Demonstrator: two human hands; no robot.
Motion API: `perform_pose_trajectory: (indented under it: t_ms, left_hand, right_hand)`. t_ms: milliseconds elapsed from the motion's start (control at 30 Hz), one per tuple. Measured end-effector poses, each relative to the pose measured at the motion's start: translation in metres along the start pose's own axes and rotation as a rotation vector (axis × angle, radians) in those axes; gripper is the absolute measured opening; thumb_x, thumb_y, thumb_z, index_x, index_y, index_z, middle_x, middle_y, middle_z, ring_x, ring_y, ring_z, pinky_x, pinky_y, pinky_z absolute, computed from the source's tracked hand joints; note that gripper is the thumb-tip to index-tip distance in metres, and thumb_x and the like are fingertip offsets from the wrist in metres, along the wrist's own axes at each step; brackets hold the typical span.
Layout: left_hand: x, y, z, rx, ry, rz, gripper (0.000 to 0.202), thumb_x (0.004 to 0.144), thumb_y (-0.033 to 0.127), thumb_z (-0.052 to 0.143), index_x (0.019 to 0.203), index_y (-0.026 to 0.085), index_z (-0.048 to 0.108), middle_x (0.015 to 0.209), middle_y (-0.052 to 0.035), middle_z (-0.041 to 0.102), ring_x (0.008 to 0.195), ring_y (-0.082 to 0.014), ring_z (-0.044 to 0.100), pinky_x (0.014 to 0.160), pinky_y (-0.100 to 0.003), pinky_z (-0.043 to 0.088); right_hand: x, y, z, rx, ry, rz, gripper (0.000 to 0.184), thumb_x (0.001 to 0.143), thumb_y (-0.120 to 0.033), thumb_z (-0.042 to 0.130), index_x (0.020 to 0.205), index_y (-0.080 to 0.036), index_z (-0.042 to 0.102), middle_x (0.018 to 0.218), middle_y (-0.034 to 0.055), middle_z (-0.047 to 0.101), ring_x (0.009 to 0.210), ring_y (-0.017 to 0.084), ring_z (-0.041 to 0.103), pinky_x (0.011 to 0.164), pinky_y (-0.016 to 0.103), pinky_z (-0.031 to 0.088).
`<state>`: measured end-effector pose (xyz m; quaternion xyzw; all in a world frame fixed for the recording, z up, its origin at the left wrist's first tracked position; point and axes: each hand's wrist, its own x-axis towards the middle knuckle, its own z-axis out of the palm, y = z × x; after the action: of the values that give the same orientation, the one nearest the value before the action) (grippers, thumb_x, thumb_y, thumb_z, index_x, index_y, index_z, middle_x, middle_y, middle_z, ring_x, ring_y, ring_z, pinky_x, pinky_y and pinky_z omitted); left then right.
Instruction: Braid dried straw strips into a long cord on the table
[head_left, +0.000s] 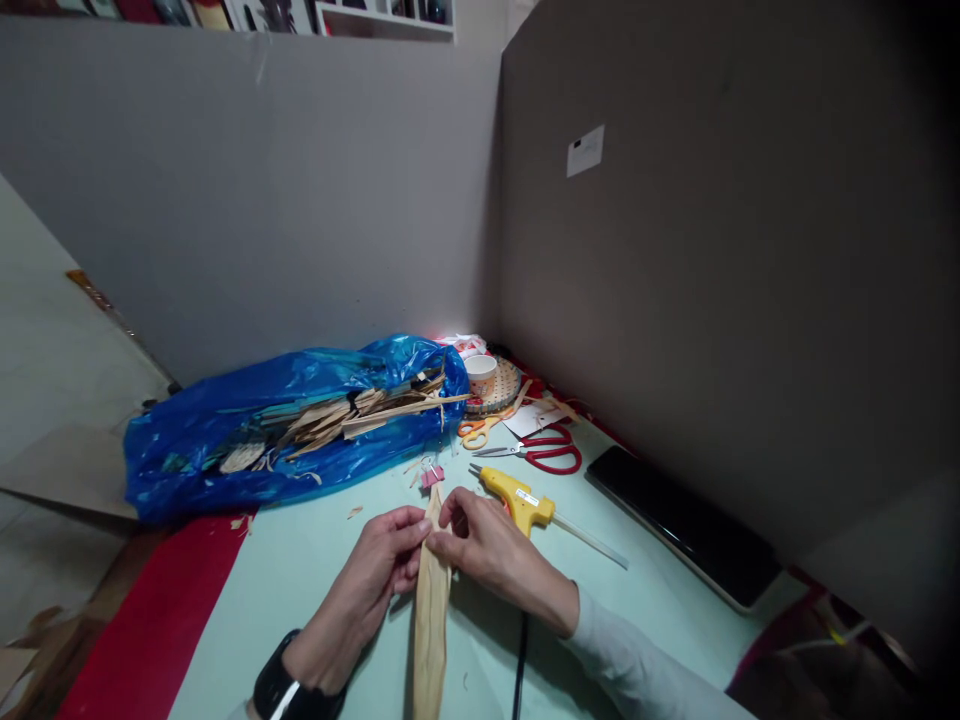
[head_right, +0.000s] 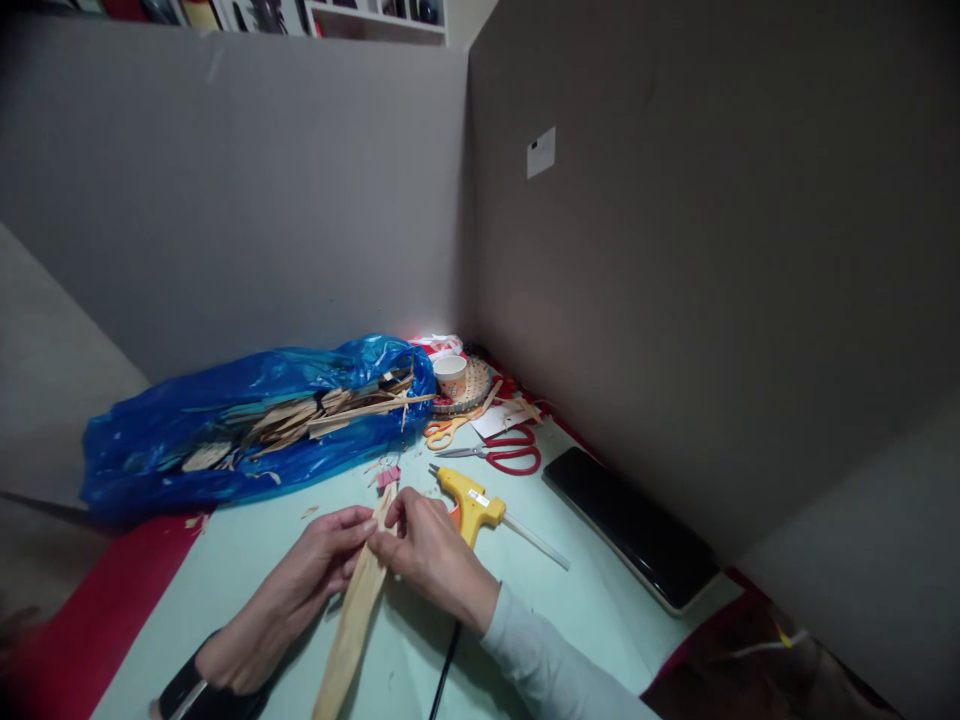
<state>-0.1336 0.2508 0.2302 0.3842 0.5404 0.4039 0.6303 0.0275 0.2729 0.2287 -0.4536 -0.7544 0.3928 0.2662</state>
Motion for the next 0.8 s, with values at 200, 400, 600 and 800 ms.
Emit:
perform_pose_trajectory:
  t_ms: [200,400,600,800]
  left_hand:
    - [0.002,-0.008,0.004,0.066,0.107,0.035,0.029,0.062,0.039,0.072,0.07,0.018,0.054,0.033,0.012,0.038,0.029,-0.0023,0.023,0.032,-0.015,0.01]
    - [-0.003,-0.004,0.006,0.002,0.06,0.074,0.04,0.059,0.041,0.072,0.085,0.024,0.047,0.045,0.0153,0.039,0.034,-0.0019,0.02,0.034,-0.014,0.011]
    - [-0.005,-0.001,0.008,0.052,-0.002,0.058,0.041,0.056,0.041,0.077,0.07,0.023,0.043,0.037,0.015,0.036,0.031,-0.0015,0.021,0.031,-0.015,0.011]
    - [-0.005,0.002,0.006,0.139,0.028,0.065,0.037,0.055,0.029,0.074,0.077,0.022,0.045,0.041,0.0143,0.043,0.03,-0.0014,0.025,0.03,-0.014,0.012]
  right_hand:
    - [-0.006,-0.002,0.002,0.014,0.017,0.022,0.016,0.076,-0.016,0.054,0.09,-0.021,0.048,0.076,-0.002,0.05,0.078,0.017,0.049,0.066,0.025,0.034]
    - [-0.003,0.002,0.003,-0.038,-0.013,-0.021,0.017,0.076,-0.014,0.053,0.088,-0.022,0.045,0.078,-0.0026,0.05,0.075,0.016,0.048,0.066,0.024,0.033]
    - [-0.003,-0.004,-0.003,-0.045,-0.02,-0.035,0.015,0.076,-0.014,0.055,0.085,-0.021,0.045,0.073,-0.0039,0.049,0.071,0.014,0.046,0.063,0.024,0.03]
    - [-0.005,-0.007,-0.007,-0.062,-0.03,-0.042,0.02,0.072,-0.006,0.051,0.085,-0.02,0.044,0.074,-0.0035,0.046,0.074,0.015,0.044,0.065,0.024,0.03]
